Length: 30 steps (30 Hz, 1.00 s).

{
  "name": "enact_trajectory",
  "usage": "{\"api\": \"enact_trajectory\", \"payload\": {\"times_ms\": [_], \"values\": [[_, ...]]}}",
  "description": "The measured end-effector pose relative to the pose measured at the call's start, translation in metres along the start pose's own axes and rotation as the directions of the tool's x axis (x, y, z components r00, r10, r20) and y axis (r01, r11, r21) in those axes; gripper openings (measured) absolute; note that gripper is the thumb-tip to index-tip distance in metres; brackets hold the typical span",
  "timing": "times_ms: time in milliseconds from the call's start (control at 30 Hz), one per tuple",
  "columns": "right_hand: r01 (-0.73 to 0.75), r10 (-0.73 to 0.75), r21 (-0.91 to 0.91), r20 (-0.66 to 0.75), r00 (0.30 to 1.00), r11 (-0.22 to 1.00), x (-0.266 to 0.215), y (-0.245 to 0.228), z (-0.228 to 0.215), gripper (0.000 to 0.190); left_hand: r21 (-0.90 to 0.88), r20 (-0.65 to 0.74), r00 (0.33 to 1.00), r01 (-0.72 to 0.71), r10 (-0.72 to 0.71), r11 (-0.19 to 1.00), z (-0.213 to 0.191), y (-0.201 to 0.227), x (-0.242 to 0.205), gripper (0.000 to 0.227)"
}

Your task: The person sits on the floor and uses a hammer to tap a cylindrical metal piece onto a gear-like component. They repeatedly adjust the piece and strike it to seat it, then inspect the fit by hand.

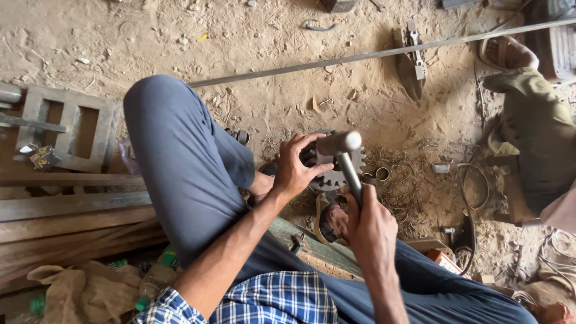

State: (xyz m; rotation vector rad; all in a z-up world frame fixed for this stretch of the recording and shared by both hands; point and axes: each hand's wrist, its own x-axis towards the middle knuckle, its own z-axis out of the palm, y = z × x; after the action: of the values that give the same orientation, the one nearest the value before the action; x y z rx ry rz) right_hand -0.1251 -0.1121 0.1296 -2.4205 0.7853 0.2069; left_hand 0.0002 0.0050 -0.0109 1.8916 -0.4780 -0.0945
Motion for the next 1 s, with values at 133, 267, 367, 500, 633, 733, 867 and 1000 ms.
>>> {"api": "enact_trajectory", "payload": {"times_ms": [133,267,367,500,633,733,867,1000], "values": [[0.235,-0.241,-0.055,-0.218,0.946,0.971,-0.01,0.024,-0.009,0.019,-0.214,-0.034,0.999,-0.024,0.017,0.977,0.007,-0.007,-0.004,0.062],[0.161,-0.18,-0.108,-0.2,0.963,0.981,0.004,0.045,0.014,0.018,-0.43,0.045,0.951,0.295,-0.307,0.853,0.013,-0.015,-0.001,0.062],[-0.006,0.005,-0.082,-0.01,1.0,0.997,0.011,0.063,0.032,0.02,-0.552,0.035,0.944,0.293,-0.329,0.781,0.013,-0.02,0.002,0.055],[-0.005,0.002,-0.2,-0.012,1.0,0.98,0.007,0.084,0.037,0.022,-0.541,0.081,0.945,0.308,-0.316,0.782,0.013,-0.018,0.002,0.052],[-0.056,0.057,-0.076,0.014,0.998,0.996,-0.007,0.078,0.041,0.021,-0.551,0.093,0.949,0.301,-0.301,0.779,0.002,0.002,0.002,0.055],[-0.048,0.048,-0.007,-0.016,0.999,0.999,-0.011,0.068,0.044,0.023,-0.716,0.185,0.95,0.307,-0.253,0.627,-0.015,0.018,0.006,0.062],[-0.058,0.058,0.02,-0.007,0.998,0.998,-0.017,0.065,0.046,0.026,-0.897,0.354,0.91,0.396,-0.216,0.195,-0.036,0.029,0.004,0.063],[-0.258,0.256,-0.008,0.154,0.954,0.966,-0.021,0.067,0.051,0.021,-0.917,0.397,0.909,0.388,-0.125,-0.087,-0.045,0.033,0.007,0.061]]}}
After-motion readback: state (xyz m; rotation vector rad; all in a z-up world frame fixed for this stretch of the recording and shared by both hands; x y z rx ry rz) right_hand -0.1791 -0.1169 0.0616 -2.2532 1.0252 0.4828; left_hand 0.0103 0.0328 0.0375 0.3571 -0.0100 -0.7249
